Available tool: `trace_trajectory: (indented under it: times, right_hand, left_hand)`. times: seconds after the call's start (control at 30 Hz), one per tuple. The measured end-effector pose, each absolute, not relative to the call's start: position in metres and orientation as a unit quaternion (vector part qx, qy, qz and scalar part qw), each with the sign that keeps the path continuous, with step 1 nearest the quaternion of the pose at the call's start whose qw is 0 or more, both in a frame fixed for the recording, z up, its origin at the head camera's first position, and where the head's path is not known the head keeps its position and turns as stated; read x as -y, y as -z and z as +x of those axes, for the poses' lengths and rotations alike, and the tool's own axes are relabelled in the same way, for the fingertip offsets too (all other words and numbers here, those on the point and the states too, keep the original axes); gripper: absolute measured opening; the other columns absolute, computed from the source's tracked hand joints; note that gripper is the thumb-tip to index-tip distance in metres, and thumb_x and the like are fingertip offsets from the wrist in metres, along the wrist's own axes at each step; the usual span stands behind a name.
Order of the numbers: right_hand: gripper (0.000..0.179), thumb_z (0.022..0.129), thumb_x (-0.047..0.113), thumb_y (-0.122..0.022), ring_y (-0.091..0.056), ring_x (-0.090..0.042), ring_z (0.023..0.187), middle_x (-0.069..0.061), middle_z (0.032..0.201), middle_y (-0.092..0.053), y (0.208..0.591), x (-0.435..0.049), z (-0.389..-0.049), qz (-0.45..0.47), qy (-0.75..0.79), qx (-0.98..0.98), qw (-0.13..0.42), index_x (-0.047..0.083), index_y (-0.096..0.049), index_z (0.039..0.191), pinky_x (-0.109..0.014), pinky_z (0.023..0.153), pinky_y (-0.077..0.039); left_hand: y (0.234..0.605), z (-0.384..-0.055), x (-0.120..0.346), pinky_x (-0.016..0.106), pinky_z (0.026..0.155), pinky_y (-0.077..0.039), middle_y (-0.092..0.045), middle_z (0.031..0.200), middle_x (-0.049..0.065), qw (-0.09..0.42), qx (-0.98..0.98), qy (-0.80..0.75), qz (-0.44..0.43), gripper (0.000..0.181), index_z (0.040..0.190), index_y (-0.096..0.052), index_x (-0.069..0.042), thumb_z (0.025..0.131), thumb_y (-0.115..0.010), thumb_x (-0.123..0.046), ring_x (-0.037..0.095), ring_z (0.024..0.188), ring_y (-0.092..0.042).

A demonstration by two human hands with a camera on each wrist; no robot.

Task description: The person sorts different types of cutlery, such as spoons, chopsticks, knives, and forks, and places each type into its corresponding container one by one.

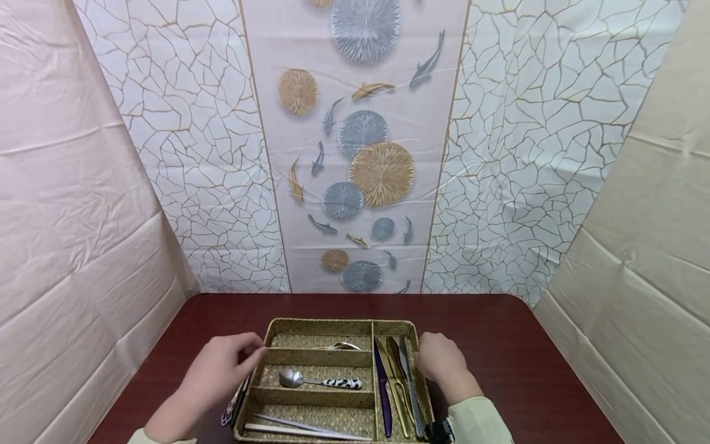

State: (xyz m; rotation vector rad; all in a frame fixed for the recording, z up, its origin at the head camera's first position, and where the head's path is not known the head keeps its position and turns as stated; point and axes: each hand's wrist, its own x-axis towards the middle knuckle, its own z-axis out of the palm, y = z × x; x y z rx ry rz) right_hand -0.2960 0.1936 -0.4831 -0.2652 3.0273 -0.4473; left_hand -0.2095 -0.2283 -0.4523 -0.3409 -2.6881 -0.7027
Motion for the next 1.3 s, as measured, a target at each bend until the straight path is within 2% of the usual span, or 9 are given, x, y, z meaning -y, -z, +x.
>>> trace_trajectory:
  times: [0.17, 0.33, 0.53, 0.8, 0.93, 1.1, 1.3]
  right_hand:
    - [0.037, 0.105, 0.015, -0.073, -0.049, -0.019, 0.057, -0.004, 0.065, -0.053, 0.482, -0.192, -0.295, -0.088, 0.141, -0.985, 0.032, 0.013, -0.059, 0.070, -0.039, 0.061, -0.044]
    - [0.037, 0.105, 0.015, -0.073, -0.048, -0.019, 0.056, -0.004, 0.065, -0.053, 0.481, -0.192, -0.294, -0.086, 0.145, -0.985, 0.032, 0.011, -0.059, 0.071, -0.039, 0.061, -0.044]
    - [0.038, 0.105, 0.015, -0.073, -0.045, -0.018, 0.056, -0.004, 0.065, -0.051, 0.481, -0.193, -0.294, -0.083, 0.149, -0.985, 0.038, 0.012, -0.057, 0.071, -0.038, 0.060, -0.042]
    - [0.039, 0.105, 0.014, -0.073, -0.048, -0.017, 0.053, -0.004, 0.064, -0.051, 0.486, -0.194, -0.292, -0.078, 0.155, -0.984, 0.026, 0.012, -0.056, 0.071, -0.036, 0.055, -0.042]
    - [0.039, 0.106, 0.015, -0.073, -0.049, -0.017, 0.054, -0.004, 0.064, -0.052, 0.485, -0.193, -0.292, -0.074, 0.158, -0.984, 0.034, 0.013, -0.056, 0.071, -0.036, 0.056, -0.042]
    - [0.039, 0.106, 0.015, -0.072, -0.049, -0.018, 0.055, -0.003, 0.064, -0.052, 0.483, -0.192, -0.293, -0.074, 0.155, -0.984, 0.042, 0.013, -0.056, 0.071, -0.037, 0.058, -0.043]
    - [0.039, 0.106, 0.014, -0.072, -0.046, -0.017, 0.053, -0.003, 0.063, -0.051, 0.484, -0.192, -0.291, -0.077, 0.161, -0.984, 0.029, 0.013, -0.057, 0.070, -0.034, 0.054, -0.040]
  left_hand:
    - [0.461, -0.216, 0.259, 0.034, 0.058, -0.047, -0.065, 0.073, -0.021, 0.184, 0.952, 0.236, -0.062, 0.013, 0.091, -0.077, -0.028, 0.098, -0.083, -0.020, 0.003, 0.061, -0.054]
    - [0.485, -0.221, 0.278, 0.038, 0.056, -0.047, -0.065, 0.073, -0.014, 0.138, 0.964, 0.227, -0.037, 0.012, 0.089, -0.076, -0.024, 0.098, -0.083, -0.019, 0.008, 0.061, -0.055]
    - [0.516, -0.226, 0.286, 0.040, 0.057, -0.050, -0.064, 0.071, -0.012, 0.082, 0.976, 0.201, -0.023, 0.016, 0.085, -0.073, -0.023, 0.095, -0.086, -0.022, 0.011, 0.061, -0.058]
    - [0.531, -0.229, 0.283, 0.040, 0.060, -0.050, -0.061, 0.070, -0.011, 0.043, 0.981, 0.188, -0.035, 0.022, 0.081, -0.070, -0.023, 0.092, -0.088, -0.021, 0.011, 0.061, -0.055]
    - [0.534, -0.229, 0.282, 0.039, 0.058, -0.046, -0.057, 0.068, -0.009, 0.024, 0.979, 0.196, -0.040, 0.029, 0.077, -0.064, -0.021, 0.094, -0.088, -0.020, 0.013, 0.059, -0.052]
    - [0.539, -0.228, 0.282, 0.037, 0.056, -0.040, -0.051, 0.063, -0.007, 0.033, 0.979, 0.198, -0.045, 0.036, 0.072, -0.057, -0.021, 0.092, -0.087, -0.018, 0.014, 0.056, -0.046]
    - [0.540, -0.228, 0.282, 0.036, 0.055, -0.036, -0.043, 0.060, -0.007, 0.049, 0.977, 0.202, -0.041, 0.039, 0.068, -0.053, -0.020, 0.090, -0.085, -0.015, 0.014, 0.055, -0.041]
